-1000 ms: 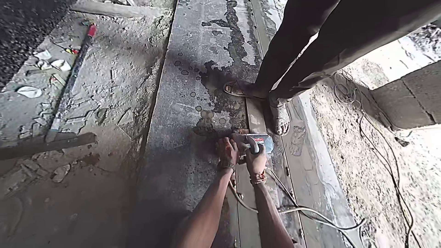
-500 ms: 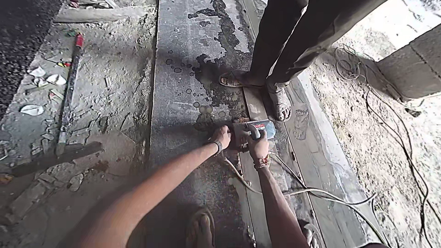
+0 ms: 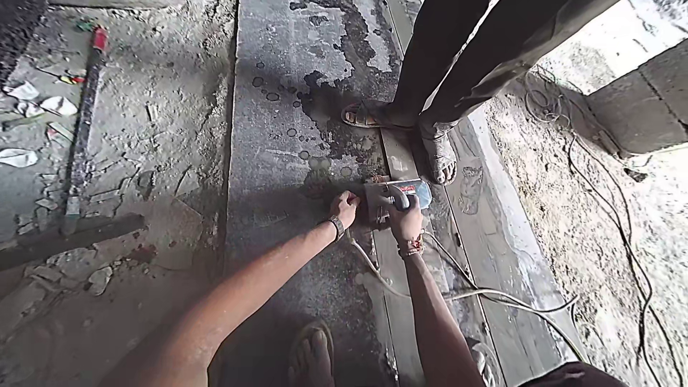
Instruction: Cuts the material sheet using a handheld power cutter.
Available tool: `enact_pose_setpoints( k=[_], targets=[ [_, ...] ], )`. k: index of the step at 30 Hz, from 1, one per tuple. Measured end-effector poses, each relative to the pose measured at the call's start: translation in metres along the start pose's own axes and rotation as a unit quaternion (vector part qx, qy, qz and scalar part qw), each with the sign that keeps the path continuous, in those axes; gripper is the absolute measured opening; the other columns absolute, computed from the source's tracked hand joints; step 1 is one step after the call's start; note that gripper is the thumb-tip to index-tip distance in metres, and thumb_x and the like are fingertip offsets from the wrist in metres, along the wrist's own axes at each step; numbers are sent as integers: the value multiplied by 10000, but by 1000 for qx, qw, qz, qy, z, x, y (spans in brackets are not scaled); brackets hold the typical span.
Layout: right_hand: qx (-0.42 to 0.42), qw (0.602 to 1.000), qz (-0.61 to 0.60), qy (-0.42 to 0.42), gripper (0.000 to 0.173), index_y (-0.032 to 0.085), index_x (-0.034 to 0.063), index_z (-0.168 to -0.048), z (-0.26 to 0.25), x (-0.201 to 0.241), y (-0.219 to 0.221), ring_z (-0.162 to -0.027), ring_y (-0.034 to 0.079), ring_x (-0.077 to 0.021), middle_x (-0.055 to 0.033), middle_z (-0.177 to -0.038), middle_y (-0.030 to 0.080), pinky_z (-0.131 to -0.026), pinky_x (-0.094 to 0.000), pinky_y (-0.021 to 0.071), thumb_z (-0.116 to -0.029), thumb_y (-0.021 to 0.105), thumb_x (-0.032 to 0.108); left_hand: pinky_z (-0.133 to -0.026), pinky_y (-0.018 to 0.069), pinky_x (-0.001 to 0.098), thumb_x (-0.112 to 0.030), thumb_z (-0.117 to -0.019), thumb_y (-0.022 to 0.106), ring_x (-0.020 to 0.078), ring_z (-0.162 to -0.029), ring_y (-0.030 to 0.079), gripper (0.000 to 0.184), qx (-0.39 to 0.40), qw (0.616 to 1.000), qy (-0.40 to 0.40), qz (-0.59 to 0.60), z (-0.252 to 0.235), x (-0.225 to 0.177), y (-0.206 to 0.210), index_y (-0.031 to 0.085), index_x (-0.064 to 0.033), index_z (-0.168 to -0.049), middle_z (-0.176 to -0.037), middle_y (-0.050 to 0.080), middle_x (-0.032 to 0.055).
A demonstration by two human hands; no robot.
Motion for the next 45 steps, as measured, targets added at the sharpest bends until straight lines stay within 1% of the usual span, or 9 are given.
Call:
enact_pose_setpoints(
  k=[4, 7, 10, 17, 21, 25, 29, 37, 45],
  targets=[
    [-2, 1000, -5, -2, 578, 574, 94, -1363, -2, 0, 2, -977, 720, -363, -170, -1034, 739, -839, -567, 553, -885, 765, 357, -1130, 415, 471, -200, -1105, 453, 334, -1316, 557, 363, -2, 1000, -4, 2, 4, -15, 6, 577, 38, -1350, -1362, 595, 259],
    [-4, 1000, -3, 3, 559, 576, 108, -1360, -4, 0, 2, -961, 724, -349, -161, -1018, 740, -826, -551, 558, -889, 757, 350, -1076, 451, 465, -164, -1086, 482, 325, -1233, 600, 314, -18, 999, -3, 26, 3, -18, 10, 620, 23, -1297, -1290, 635, 241],
    [4, 1000, -4, 6, 538, 580, 117, -1353, -5, 4, 2, -964, 723, -341, -156, -1023, 739, -829, -551, 555, -896, 751, 343, -1068, 473, 432, -138, -1069, 518, 294, -1207, 629, 287, -31, 999, -14, 17, 4, -22, 8, 643, 1, -1286, -1289, 651, 213],
    [-2, 1000, -2, 6, 579, 563, 101, -1366, -9, 5, 4, -969, 724, -345, -159, -1028, 740, -836, -558, 556, -887, 761, 360, -1145, 411, 424, -132, -1077, 479, 295, -1333, 568, 325, -48, 997, -10, -57, 13, -36, 9, 620, -10, -1343, -1375, 621, 210],
    [-5, 1000, -3, 10, 567, 575, 101, -1358, -11, 8, 5, -976, 722, -354, -162, -1032, 740, -837, -564, 552, -886, 765, 351, -1153, 406, 396, -124, -1073, 465, 304, -1335, 563, 357, -60, 995, 25, -75, 14, -41, 16, 568, 52, -1367, -1386, 597, 243],
    [-6, 1000, -7, 2, 553, 579, 94, -1350, -12, 11, 5, -970, 721, -361, -171, -1032, 739, -838, -573, 552, -892, 765, 343, -1167, 384, 405, -232, -1045, 570, 353, -1349, 533, 467, -66, 991, 69, -98, 11, -40, 21, 536, 106, -1365, -1388, 568, 286],
    [-8, 1000, -13, 0, 552, 580, 88, -1343, -14, 13, 5, -943, 725, -354, -167, -1006, 740, -824, -562, 558, -883, 773, 324, -1195, 349, 416, -325, -977, 696, 369, -1380, 496, 624, -55, 986, 87, -132, 5, -37, 22, 509, 104, -1389, -1415, 543, 289],
    [-1, 1000, -5, -4, 579, 558, 77, -1367, -20, 19, 6, -982, 717, -362, -180, -1030, 735, -864, -563, 547, -890, 774, 324, -1192, 354, 439, -294, -970, 717, 386, -1399, 470, 618, -52, 987, 66, -139, -3, -37, 21, 491, 81, -1406, -1442, 507, 290],
    [-7, 1000, -9, -12, 552, 575, 68, -1329, -27, 22, 9, -958, 716, -362, -183, -1011, 731, -840, -566, 551, -880, 784, 312, -1176, 371, 459, -289, -957, 737, 393, -1388, 474, 618, -64, 987, 64, -132, -12, -39, 20, 501, 74, -1398, -1435, 508, 287]
  ],
)
Point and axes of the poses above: each hand's wrist, its own z-axis away from the middle knuckle, its own y-axis out of the palm, x = y × z, the point moved 4 cm from there along -z, towards the middle knuckle
